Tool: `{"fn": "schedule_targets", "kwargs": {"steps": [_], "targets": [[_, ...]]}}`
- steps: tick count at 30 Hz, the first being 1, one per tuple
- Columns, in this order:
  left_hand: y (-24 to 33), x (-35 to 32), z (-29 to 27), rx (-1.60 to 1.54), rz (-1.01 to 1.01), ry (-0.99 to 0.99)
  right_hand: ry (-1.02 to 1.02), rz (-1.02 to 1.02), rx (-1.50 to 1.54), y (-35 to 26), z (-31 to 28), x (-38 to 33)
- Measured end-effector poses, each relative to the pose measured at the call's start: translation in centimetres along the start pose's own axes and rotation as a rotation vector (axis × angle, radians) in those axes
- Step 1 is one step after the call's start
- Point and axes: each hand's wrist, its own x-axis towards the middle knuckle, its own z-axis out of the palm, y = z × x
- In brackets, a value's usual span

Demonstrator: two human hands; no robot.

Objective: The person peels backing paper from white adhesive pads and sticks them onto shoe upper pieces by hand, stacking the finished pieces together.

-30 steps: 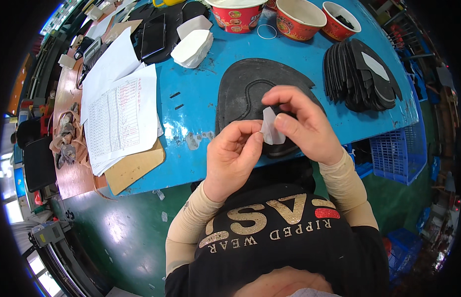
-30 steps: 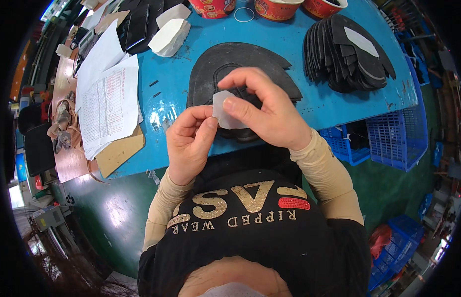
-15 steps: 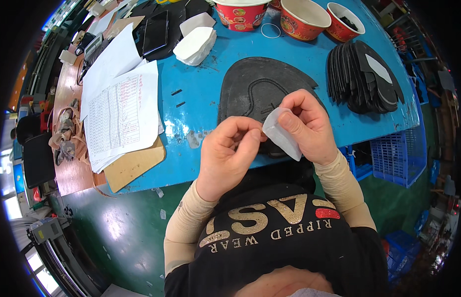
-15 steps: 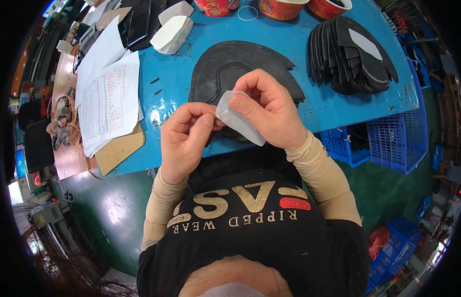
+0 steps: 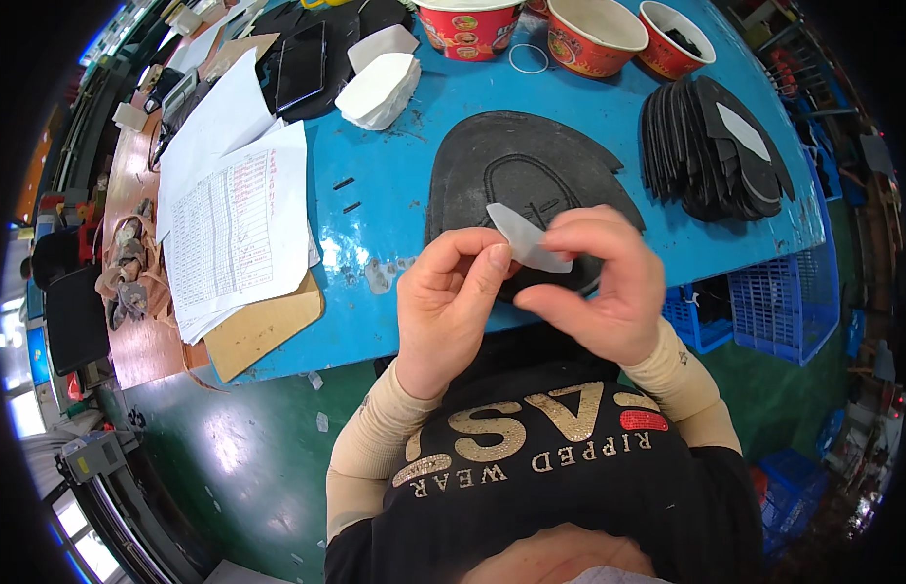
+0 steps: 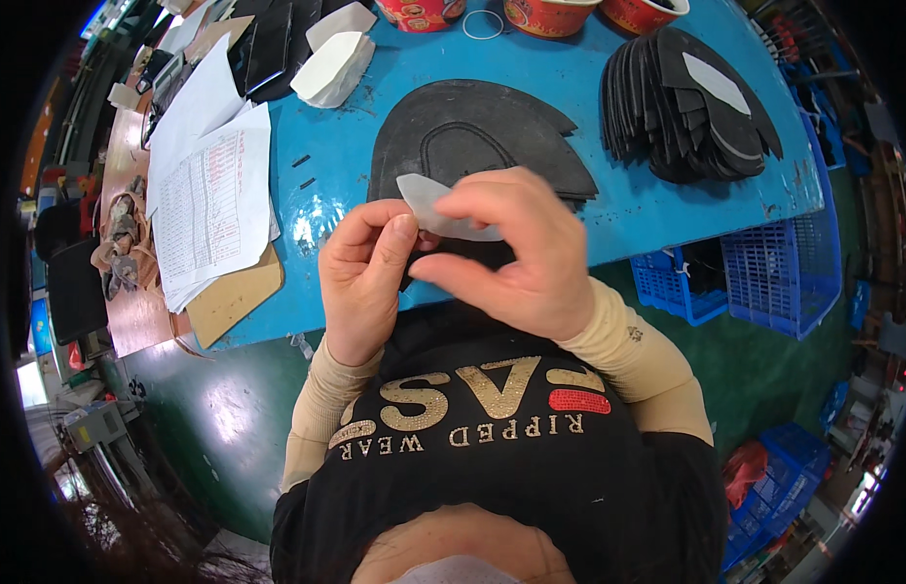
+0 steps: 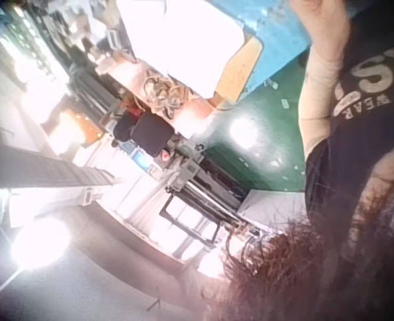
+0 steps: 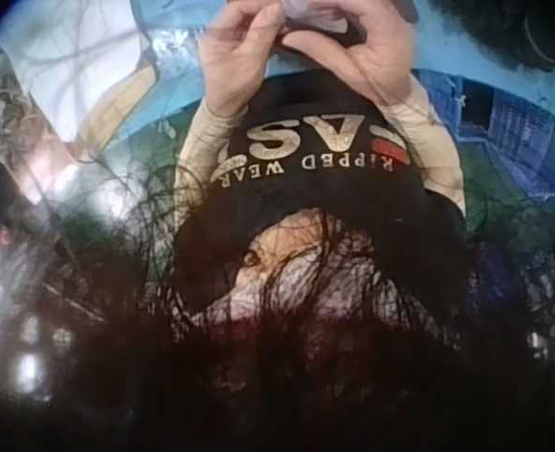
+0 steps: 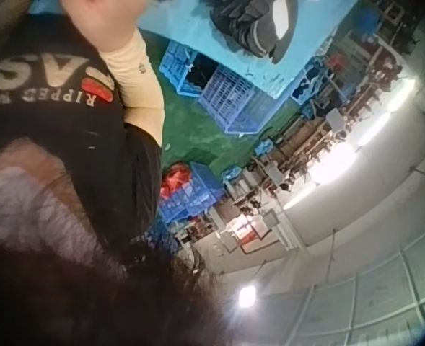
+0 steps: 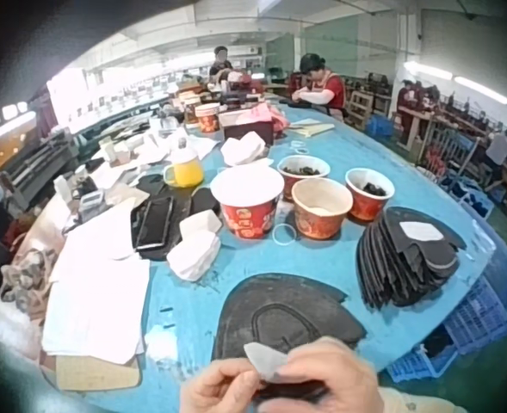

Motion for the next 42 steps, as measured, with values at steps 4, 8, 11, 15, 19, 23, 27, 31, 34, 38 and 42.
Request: {"fn": "schedule_targets", "kwargs": {"steps": [4, 8, 11, 15, 19, 23, 27, 31, 34, 38, 42], "targets": [[-0.2, 0.0, 0.2, 0.000, 0.042, 0.002, 0.012, 0.143, 0.061, 0.6, 0.7, -0.5], [-0.4, 0.0, 0.3, 0.045, 0.074, -0.012, -0.108, 0.200, 0.098, 0.7, 0.1, -0.9], [-0.6, -0.1, 0.2, 0.019, 0.060, -0.007, -0.069, 0.375, 0.328, 0.9, 0.4, -0.9], [-0.6, -0.1, 0.4, 0.027, 0.089, -0.012, -0.005, 0.362, 0.382, 0.6, 0.8, -0.7], [-0.9, 0.0, 0.3, 0.144, 0.205, -0.049, -0.029, 0.210, 0.137, 0.4, 0.8, -0.6], [-1.0, -0.2, 0.3, 0.181, 0.176, -0.030, -0.021, 0.483, 0.512, 0.8, 0.4, -0.5], [-0.9, -0.2, 0.5, 0.057, 0.111, 0.015, 0.101, 0.598, 0.763, 1.4, 0.1, -0.2], [-1.3, -0.2, -0.2, -0.053, 0.206, -0.004, 0.168, 0.732, 1.027, 1.2, 0.1, 0.2], [0.3, -0.4, -0.2, -0.345, 0.101, 0.071, 0.297, 0.709, 1.071, 2.8, -1.9, 1.2], [1.1, -0.2, -1.2, -0.457, 0.102, 0.027, 0.523, 0.502, 0.938, 5.7, -8.8, 2.0], [0.9, -0.3, -1.2, -0.460, 0.053, 0.001, 0.210, 0.397, 0.734, 2.8, -7.9, 1.1]]}}
